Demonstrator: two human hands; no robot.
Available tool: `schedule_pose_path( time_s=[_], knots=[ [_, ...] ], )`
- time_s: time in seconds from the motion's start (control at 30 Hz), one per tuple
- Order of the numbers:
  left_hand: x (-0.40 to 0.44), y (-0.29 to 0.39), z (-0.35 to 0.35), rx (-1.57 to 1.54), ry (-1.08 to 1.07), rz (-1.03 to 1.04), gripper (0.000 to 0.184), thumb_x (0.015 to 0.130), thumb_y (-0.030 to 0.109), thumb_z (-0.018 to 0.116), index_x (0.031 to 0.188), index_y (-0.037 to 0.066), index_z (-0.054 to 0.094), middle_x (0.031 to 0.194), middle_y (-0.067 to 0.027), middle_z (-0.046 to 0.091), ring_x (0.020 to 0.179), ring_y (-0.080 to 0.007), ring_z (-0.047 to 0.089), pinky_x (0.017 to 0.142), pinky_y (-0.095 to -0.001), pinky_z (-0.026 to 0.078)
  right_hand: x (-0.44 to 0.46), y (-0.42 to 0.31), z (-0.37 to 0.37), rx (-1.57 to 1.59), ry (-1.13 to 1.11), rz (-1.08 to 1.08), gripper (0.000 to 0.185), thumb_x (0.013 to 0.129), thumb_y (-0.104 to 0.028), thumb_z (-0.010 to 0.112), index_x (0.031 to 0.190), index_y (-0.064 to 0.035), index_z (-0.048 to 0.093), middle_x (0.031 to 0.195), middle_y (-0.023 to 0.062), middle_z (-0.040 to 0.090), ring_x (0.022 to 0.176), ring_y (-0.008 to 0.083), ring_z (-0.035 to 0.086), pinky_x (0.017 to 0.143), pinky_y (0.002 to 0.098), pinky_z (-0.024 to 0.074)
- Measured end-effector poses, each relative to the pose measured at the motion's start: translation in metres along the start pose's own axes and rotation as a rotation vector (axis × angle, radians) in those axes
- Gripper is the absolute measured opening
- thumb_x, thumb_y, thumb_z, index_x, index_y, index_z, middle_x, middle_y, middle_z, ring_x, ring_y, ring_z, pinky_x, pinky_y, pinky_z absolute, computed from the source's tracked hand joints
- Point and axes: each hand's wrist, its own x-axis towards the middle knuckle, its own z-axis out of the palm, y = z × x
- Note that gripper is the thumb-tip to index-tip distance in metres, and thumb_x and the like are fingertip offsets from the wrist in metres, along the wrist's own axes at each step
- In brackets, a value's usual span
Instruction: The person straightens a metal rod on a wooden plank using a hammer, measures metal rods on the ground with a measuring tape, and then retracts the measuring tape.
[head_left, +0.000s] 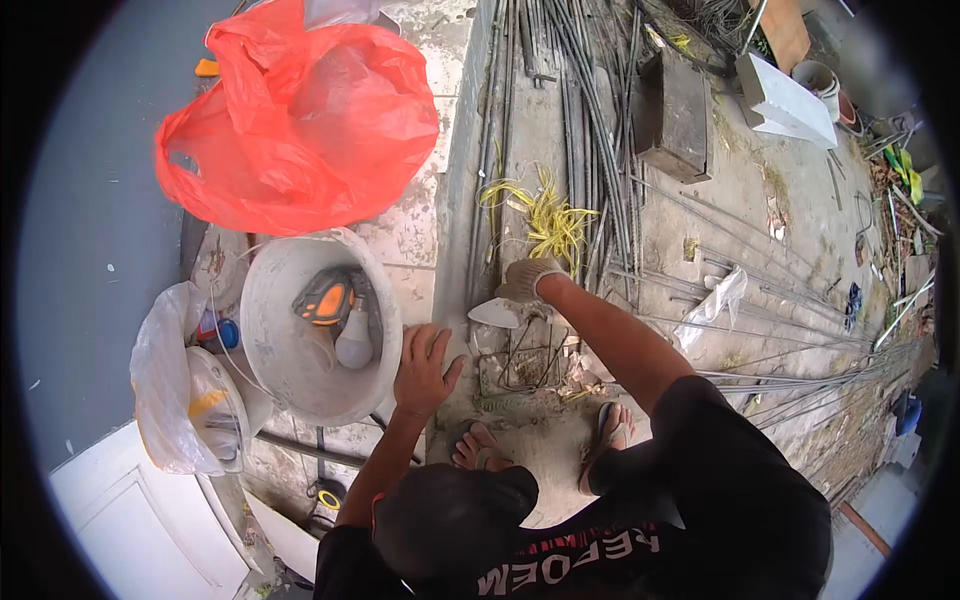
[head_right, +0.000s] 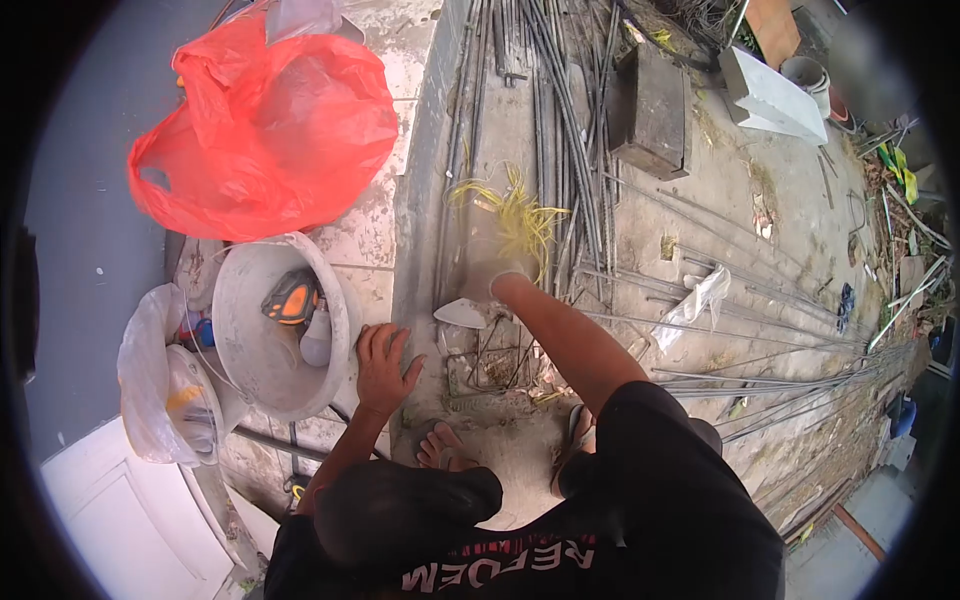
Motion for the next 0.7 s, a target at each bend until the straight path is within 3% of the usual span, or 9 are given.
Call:
schedule_pose_path(
  time_s=[0.07,0.13,0.2,0.27,0.33,0.43,0.53,0.7],
  knots=[
    [0.0,0.0,-0.001,-0.018,-0.001,0.0,0.051,0.085,0.033,0.074,0.125,0.004,0.06,0.131,-0.0148,0.048,0.128,-0.0384,0.041,0.114,-0.0566,0.032,0.038,0.022,0.013,0.173,0.172,0.033,0.055,0.091,-0.05,0.052,0.094,0.0018,0.072,0.088,0.021,0.072,0.088,0.0426,0.068,0.082,0.0477,0.0525],
    [0.0,0.0,-0.001,-0.035,0.004,0.002,0.051,0.085,0.033,0.075,0.125,0.004,0.06,0.131,-0.015,0.049,0.127,-0.0385,0.042,0.114,-0.0569,0.032,0.057,0.008,0.029,0.55,0.634,0.373,0.047,0.09,-0.041,0.053,0.098,0.0022,0.068,0.095,0.0245,0.07,0.094,0.0432,0.067,0.085,0.0454,0.0522],
    [0.001,0.0,-0.003,-0.074,-0.018,-0.022,0.051,0.085,0.034,0.075,0.124,0.004,0.061,0.13,-0.015,0.049,0.127,-0.0379,0.042,0.114,-0.0568,0.032,0.044,-0.037,0.028,0.578,0.943,0.575,0.05,0.086,-0.039,0.064,0.113,0.0023,0.059,0.111,0.0276,0.067,0.101,0.0405,0.066,0.09,0.0478,0.0512],
    [0.001,0.0,-0.001,-0.063,0.005,-0.01,0.051,0.085,0.035,0.075,0.123,0.004,0.061,0.13,-0.0148,0.05,0.126,-0.0376,0.043,0.114,-0.0567,0.032,0.052,-0.05,0.031,0.651,0.892,0.632,0.053,0.083,-0.041,0.068,0.113,0.0017,0.06,0.115,0.0257,0.065,0.103,0.0412,0.065,0.093,0.0478,0.0504],
    [-0.001,0.0,-0.001,-0.053,0.019,-0.003,0.051,0.085,0.035,0.075,0.123,0.004,0.062,0.129,-0.0147,0.05,0.126,-0.0373,0.043,0.113,-0.0567,0.033,0.055,-0.059,0.025,0.777,0.626,0.781,0.059,0.079,-0.042,0.073,0.116,0.0015,0.058,0.117,0.0252,0.063,0.111,0.0403,0.062,0.097,0.0457,0.0493],
    [0.0,0.001,-0.002,-0.063,-0.004,-0.019,0.05,0.086,0.037,0.074,0.121,0.004,0.063,0.128,-0.0149,0.051,0.126,-0.0375,0.043,0.113,-0.0563,0.033,0.051,-0.057,0.013,0.875,0.527,0.793,0.067,0.074,-0.042,0.079,0.12,0.0008,0.056,0.121,0.0236,0.061,0.118,0.0391,0.059,0.099,0.0434,0.0485],
    [0.0,0.002,-0.003,-0.08,-0.005,-0.029,0.048,0.086,0.038,0.074,0.12,0.005,0.064,0.129,-0.0147,0.051,0.126,-0.0375,0.043,0.113,-0.056,0.033,0.048,-0.083,0.031,0.6,0.707,0.798,0.074,0.07,-0.044,0.083,0.121,0.0009,0.054,0.121,0.0219,0.06,0.117,0.0377,0.059,0.097,0.0423,0.0496],
    [-0.003,0.0,-0.004,-0.082,0.002,-0.02,0.044,0.087,0.037,0.072,0.117,0.006,0.065,0.13,-0.0142,0.051,0.127,-0.0378,0.043,0.114,-0.0558,0.033,0.047,-0.072,0.035,0.533,0.696,0.697,0.078,0.065,-0.045,0.087,0.121,-0.0023,0.053,0.117,0.0182,0.06,0.112,0.0338,0.062,0.092,0.0419,0.0528]
  ],
)
